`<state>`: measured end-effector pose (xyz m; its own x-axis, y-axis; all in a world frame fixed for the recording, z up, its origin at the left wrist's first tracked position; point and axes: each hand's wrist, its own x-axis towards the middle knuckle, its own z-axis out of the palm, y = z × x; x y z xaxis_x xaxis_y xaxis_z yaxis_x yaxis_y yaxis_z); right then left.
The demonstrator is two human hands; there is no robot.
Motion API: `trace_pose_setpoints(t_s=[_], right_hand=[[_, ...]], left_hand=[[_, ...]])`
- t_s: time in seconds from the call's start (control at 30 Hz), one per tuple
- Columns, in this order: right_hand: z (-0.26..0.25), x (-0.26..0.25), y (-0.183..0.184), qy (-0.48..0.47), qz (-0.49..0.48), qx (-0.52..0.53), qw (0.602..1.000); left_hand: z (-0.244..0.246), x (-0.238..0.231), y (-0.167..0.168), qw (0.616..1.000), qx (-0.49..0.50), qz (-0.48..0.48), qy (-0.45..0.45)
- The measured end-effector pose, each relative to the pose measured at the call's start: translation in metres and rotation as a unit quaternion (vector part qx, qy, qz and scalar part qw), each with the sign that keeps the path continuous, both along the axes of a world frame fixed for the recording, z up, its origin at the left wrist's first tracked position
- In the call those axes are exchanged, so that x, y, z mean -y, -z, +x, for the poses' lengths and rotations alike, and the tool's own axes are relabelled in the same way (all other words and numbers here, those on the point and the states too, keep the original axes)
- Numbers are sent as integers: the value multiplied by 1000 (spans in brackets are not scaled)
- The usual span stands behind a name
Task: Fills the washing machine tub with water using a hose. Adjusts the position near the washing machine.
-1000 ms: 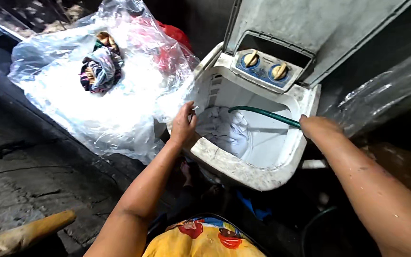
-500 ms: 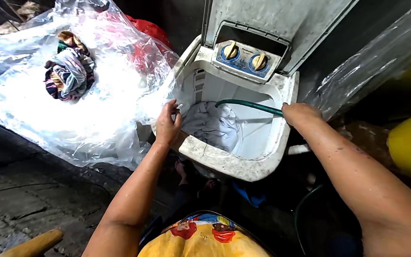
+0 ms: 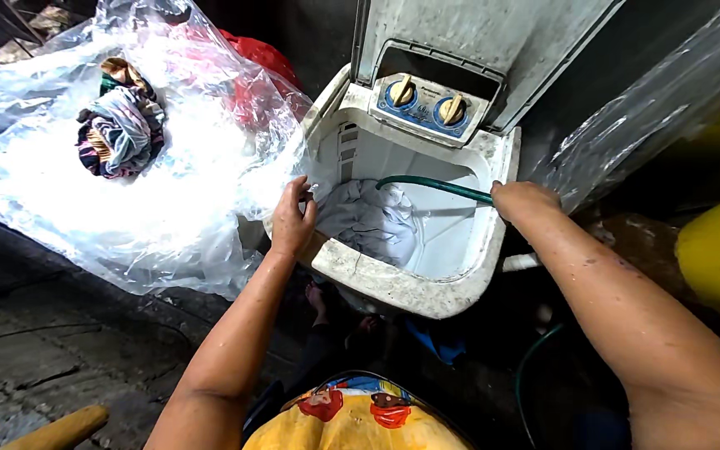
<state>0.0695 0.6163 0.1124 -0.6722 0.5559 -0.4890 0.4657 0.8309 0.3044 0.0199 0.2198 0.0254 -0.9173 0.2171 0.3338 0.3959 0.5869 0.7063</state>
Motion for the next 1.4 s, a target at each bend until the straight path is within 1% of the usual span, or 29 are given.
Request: trace_pose_setpoints(t_s=[0.13, 0.27, 0.57, 0.67, 0.8, 1.1, 1.4], right_hand=[[0, 0, 0, -29, 9, 23, 999], [-1, 0, 0, -7, 4, 13, 1000], [-1, 1, -2, -16, 5, 18, 1000], [2, -1, -1, -15, -11, 0, 1000], [1, 0, -2, -3, -4, -2, 1000], [0, 1, -2, -22, 9, 23, 999], [-2, 0, 0, -14, 7, 20, 1000]], left_hand=[[0, 0, 0, 1000, 1, 1, -2], [0, 0, 1, 1000, 1, 1, -2], [-1, -1, -1, 1000, -7, 7, -7], [0, 0, -2, 1000, 11, 5, -1], [0, 0, -1, 1000, 12, 6, -1], [0, 0, 2, 1000, 0, 4, -2], [1, 0, 1, 1000, -2, 4, -3]])
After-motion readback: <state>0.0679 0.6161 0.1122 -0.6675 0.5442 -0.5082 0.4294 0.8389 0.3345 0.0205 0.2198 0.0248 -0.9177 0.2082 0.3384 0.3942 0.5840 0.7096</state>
